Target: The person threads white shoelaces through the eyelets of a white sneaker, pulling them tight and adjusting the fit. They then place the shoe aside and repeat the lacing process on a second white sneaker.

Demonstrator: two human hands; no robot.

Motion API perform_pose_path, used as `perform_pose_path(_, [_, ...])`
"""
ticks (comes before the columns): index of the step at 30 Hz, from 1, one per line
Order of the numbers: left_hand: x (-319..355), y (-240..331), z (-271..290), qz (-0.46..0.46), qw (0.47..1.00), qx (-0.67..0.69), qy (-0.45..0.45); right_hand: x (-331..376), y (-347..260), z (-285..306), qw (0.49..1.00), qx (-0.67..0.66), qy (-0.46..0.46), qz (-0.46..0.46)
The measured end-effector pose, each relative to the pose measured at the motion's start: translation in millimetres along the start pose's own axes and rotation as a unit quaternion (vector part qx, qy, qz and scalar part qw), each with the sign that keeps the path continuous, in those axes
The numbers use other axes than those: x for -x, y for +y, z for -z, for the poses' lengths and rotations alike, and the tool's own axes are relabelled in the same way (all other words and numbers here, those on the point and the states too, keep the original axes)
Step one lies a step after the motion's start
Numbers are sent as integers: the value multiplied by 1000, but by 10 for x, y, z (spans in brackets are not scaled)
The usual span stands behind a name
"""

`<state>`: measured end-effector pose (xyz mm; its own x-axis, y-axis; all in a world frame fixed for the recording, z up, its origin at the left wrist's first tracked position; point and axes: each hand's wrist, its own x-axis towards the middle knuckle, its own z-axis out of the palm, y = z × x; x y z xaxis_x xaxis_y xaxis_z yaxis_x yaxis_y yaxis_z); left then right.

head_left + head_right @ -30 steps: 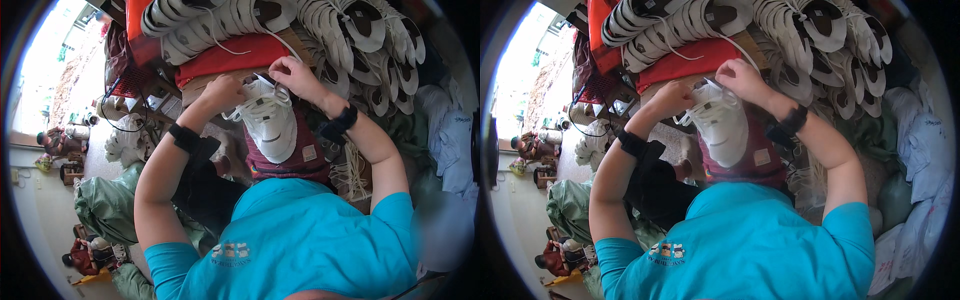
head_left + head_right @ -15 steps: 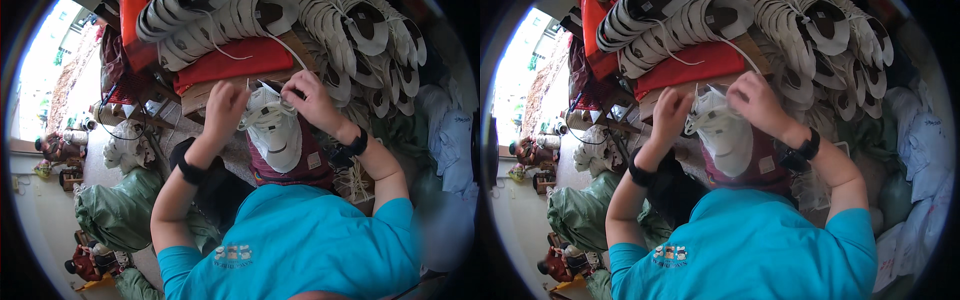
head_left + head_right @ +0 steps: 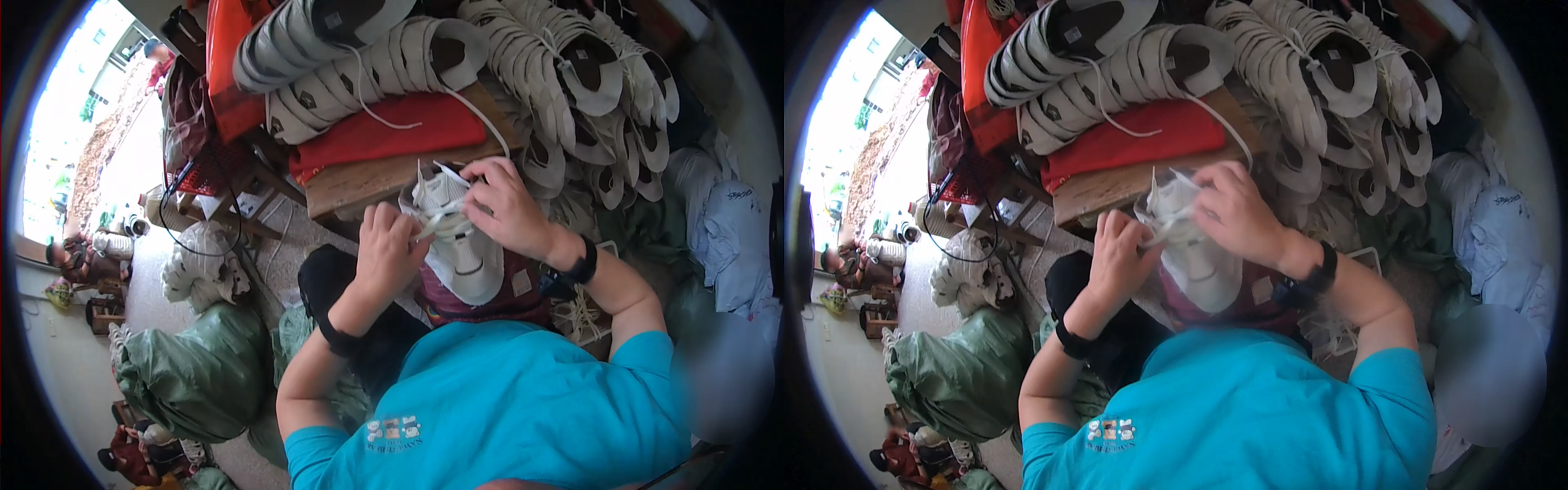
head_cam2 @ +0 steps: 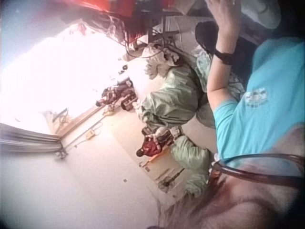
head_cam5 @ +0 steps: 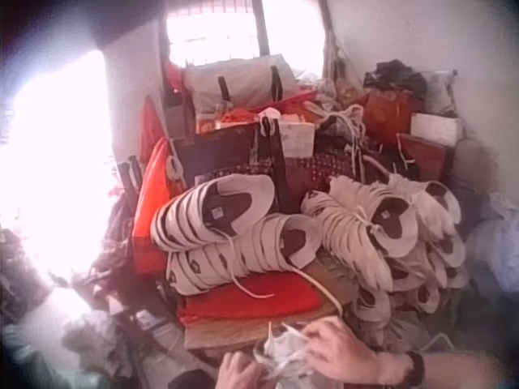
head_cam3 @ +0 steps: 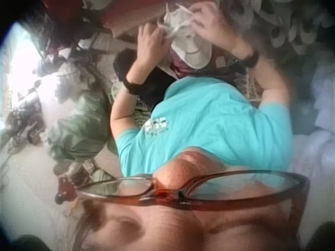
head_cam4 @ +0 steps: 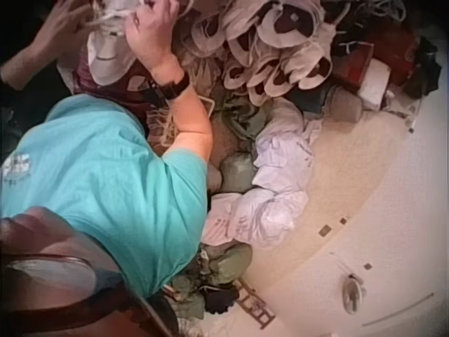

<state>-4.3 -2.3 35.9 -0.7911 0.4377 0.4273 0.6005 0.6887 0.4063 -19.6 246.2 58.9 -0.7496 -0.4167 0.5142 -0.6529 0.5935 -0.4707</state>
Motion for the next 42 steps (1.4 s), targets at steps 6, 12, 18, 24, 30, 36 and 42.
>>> perform_pose_path(6, [137, -148, 97, 39, 994, 99, -31, 274, 16, 142, 997, -8, 12, -76])
perform_pose_path(12, [65, -342, -89, 227, 900, 369, 46, 431, 459, 45, 837, -413, -5, -358])
perform_pose_path(18, [-124, -526, -496, 256, 855, 452, 4, 261, 617, -246, 810, -365, -38, -457])
perform_pose_path(24, [-231, -301, -345, 310, 797, 518, -25, 145, 666, -356, 756, -492, -88, -422])
perform_pose_path(30, [-310, -154, 110, 258, 803, 535, -48, 33, 323, 78, 736, -559, -47, -380])
perform_pose_path(36, [-176, -61, 316, 228, 814, 532, -45, -75, 184, 306, 561, -696, -50, -445])
perform_pose_path(42, [-148, -73, 477, 87, 896, 430, -68, -226, -120, 177, 398, -787, -189, -432])
